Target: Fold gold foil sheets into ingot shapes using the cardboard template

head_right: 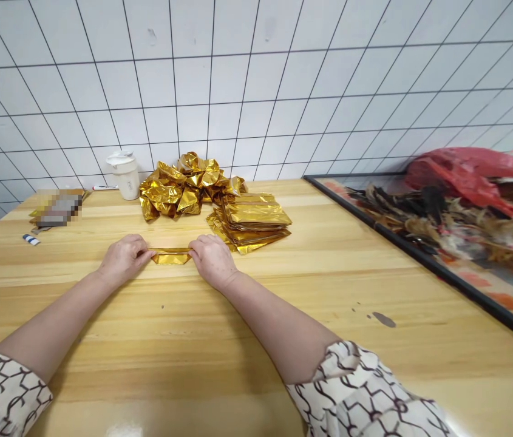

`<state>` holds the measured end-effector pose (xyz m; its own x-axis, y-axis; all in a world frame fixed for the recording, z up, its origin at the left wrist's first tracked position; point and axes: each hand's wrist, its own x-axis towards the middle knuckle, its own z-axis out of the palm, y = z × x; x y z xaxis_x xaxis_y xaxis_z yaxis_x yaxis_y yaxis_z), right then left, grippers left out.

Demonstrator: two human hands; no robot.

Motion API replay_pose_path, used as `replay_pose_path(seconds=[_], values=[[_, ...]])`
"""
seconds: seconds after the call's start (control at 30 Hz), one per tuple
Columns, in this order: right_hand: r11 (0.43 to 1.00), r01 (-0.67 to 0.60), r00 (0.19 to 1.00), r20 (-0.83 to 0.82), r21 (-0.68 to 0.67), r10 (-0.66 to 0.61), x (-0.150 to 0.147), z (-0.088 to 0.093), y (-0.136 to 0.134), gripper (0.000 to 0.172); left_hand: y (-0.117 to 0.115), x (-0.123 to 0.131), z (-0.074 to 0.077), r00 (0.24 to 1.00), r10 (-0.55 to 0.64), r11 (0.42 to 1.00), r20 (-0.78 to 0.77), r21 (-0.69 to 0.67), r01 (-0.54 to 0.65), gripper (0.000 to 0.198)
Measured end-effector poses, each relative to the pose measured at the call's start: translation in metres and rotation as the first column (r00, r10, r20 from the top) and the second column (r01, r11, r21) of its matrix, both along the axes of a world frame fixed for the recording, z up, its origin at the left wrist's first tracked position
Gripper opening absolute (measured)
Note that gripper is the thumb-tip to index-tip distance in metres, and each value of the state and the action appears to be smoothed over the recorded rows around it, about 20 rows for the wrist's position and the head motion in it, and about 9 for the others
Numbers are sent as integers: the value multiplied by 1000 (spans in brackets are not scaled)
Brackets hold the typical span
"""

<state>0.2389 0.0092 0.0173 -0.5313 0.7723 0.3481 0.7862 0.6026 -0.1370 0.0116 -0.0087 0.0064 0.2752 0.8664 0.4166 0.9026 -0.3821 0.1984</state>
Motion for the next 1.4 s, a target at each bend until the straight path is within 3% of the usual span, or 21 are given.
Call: replay_pose_path(seconds=[0.17,0.47,1.1,1.4], values=[[993,70,995,-69,-98,-77,-1,0,5,10,3,-1,-2,990,56,998,132,-31,-52,12],[977,126,985,-94,-170,-143,0,2,8,3,9,-5,-5,964,22,995,265,-100,5,6],[972,-33,958,-286,-231,-36,8,-2,7,14,7,-2,-1,926,-92,982,366,-120,145,8],[984,-159,916,-384,-80,116,9,-2,4,6,5,-1,0,896,-122,968,427,-148,202,11]])
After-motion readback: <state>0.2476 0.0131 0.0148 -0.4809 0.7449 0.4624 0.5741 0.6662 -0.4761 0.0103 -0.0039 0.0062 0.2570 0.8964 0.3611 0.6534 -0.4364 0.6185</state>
